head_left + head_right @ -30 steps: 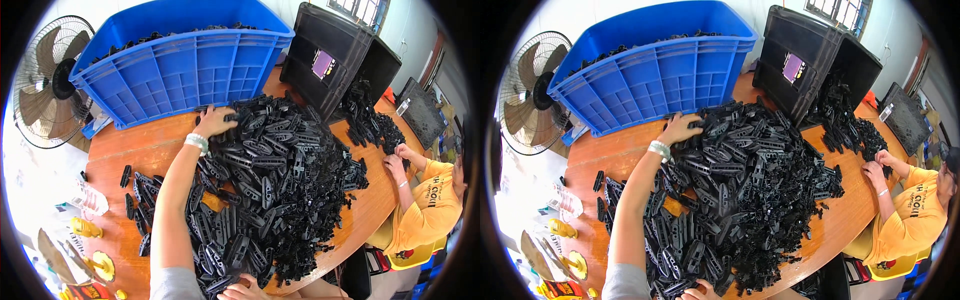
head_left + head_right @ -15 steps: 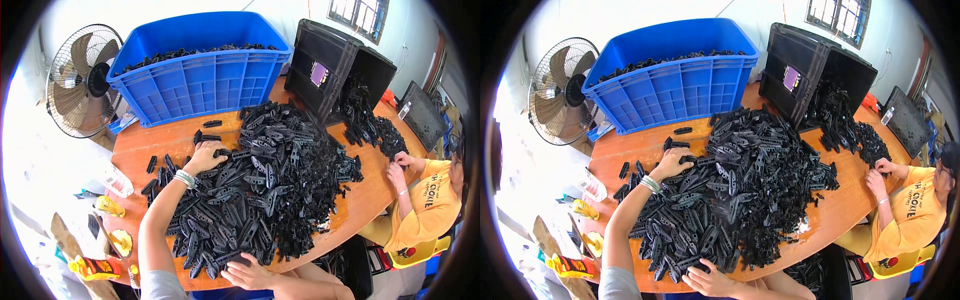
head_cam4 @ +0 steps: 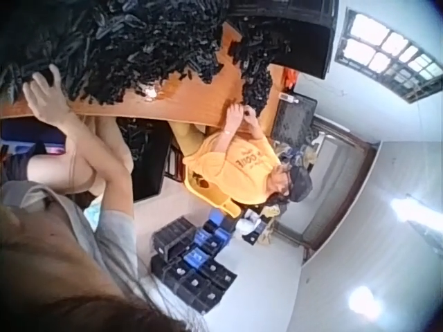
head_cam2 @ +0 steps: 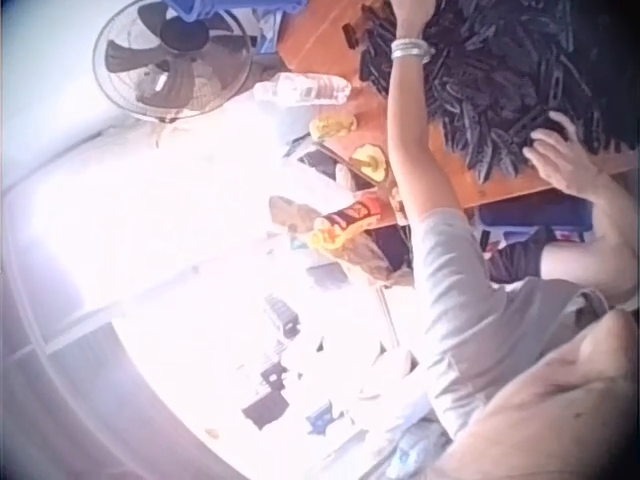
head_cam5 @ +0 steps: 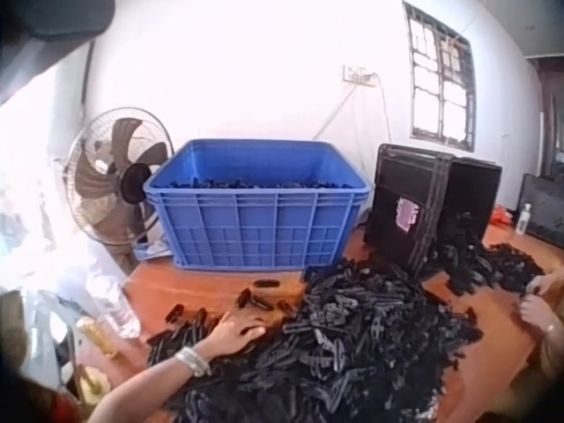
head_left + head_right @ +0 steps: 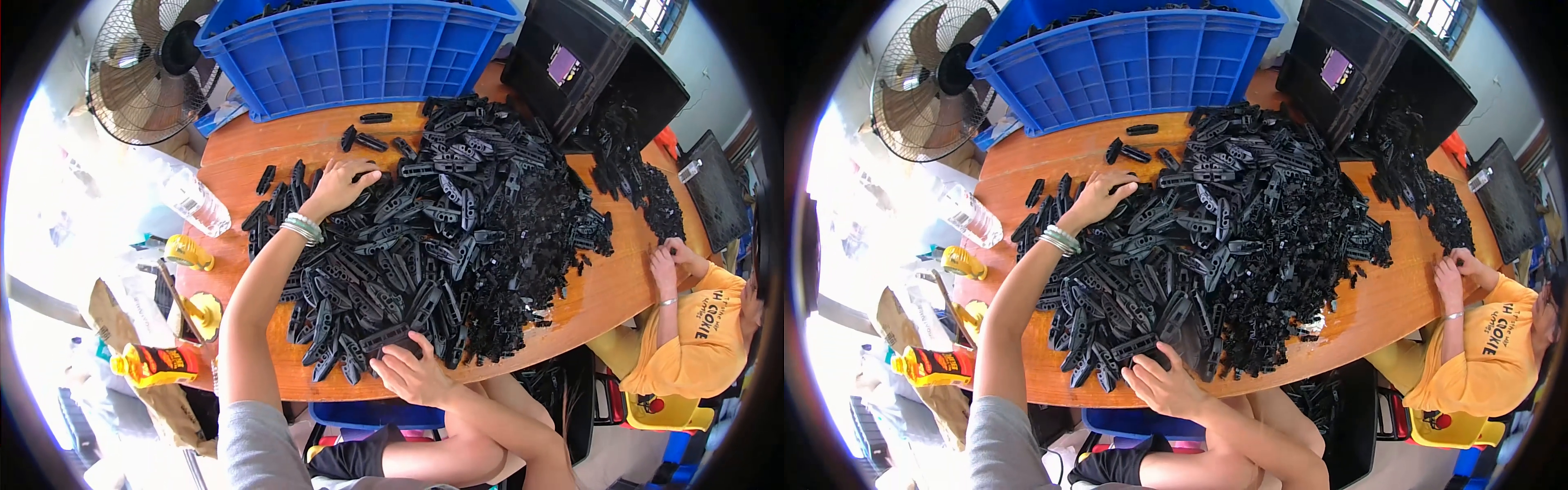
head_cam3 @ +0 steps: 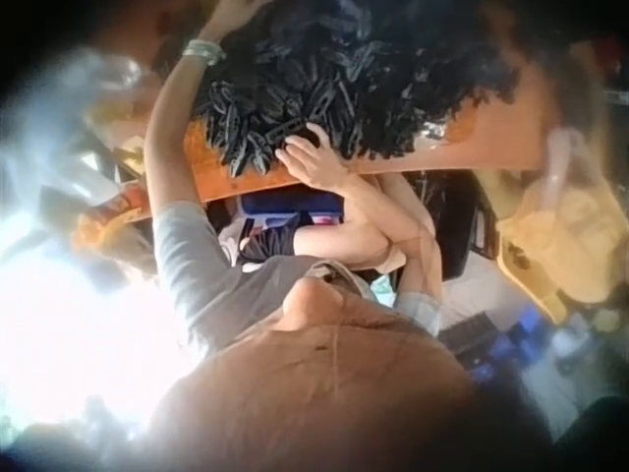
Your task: The person assembles plastic components by joining small plastic parts together by hand, wipes the table surface with a glove, and joins additional plastic parts together.
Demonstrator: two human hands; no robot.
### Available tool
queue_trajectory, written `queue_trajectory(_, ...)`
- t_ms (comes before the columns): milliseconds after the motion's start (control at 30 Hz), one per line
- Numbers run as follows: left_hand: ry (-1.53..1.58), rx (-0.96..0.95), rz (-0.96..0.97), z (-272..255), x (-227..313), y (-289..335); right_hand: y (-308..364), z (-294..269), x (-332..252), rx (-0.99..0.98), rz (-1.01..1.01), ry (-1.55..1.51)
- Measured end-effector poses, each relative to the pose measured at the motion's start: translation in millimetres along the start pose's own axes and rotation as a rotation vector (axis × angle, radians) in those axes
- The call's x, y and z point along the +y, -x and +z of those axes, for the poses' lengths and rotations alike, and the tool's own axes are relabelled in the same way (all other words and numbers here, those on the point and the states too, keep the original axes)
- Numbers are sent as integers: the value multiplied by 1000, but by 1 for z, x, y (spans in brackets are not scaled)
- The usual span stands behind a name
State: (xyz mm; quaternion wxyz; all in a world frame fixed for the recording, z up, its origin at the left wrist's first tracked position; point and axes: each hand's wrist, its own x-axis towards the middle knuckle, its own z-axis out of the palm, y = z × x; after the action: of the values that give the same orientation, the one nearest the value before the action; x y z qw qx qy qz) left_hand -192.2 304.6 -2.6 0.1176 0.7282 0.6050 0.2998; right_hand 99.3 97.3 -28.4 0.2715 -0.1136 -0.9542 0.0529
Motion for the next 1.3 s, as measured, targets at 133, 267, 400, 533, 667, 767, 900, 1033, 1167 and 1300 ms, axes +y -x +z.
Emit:
queue_trajectory(133, -72, -7, -36, -3, 9, 23, 3, -3, -1, 56, -32, 36)
queue_trajectory(267, -122, 31, -35, -16, 25, 44, 3, -9, -4, 110, -33, 43)
queue_trajectory(400, -21, 53, 127, -53, 86, 83, 3, -34, -3, 247, 126, 27)
queue_trajectory(533, 120, -275, 171, -48, 148, 137, 13, -61, 9, 365, 378, -33)
queue_trajectory(667, -5, -189, 295, -30, 150, 148, 17, -71, 11, 423, 485, -135)
queue_trajectory(767, -23, -137, 271, -26, 150, 152, 17, -86, 3, 525, 601, -318)
queue_trajectory(900, -87, -152, 319, -24, 151, 151, 23, -96, -1, 578, 606, -299)
queue_trajectory(1033, -162, -150, 238, -29, 154, 148, 26, -98, -4, 572, 583, -271)
queue_trajectory(1167, -46, -37, 304, -36, 154, 148, 29, -95, -7, 595, 623, -204)
queue_trajectory(1300, 312, 161, -216, -25, 169, 182, 34, -92, -14, 612, 717, -309)
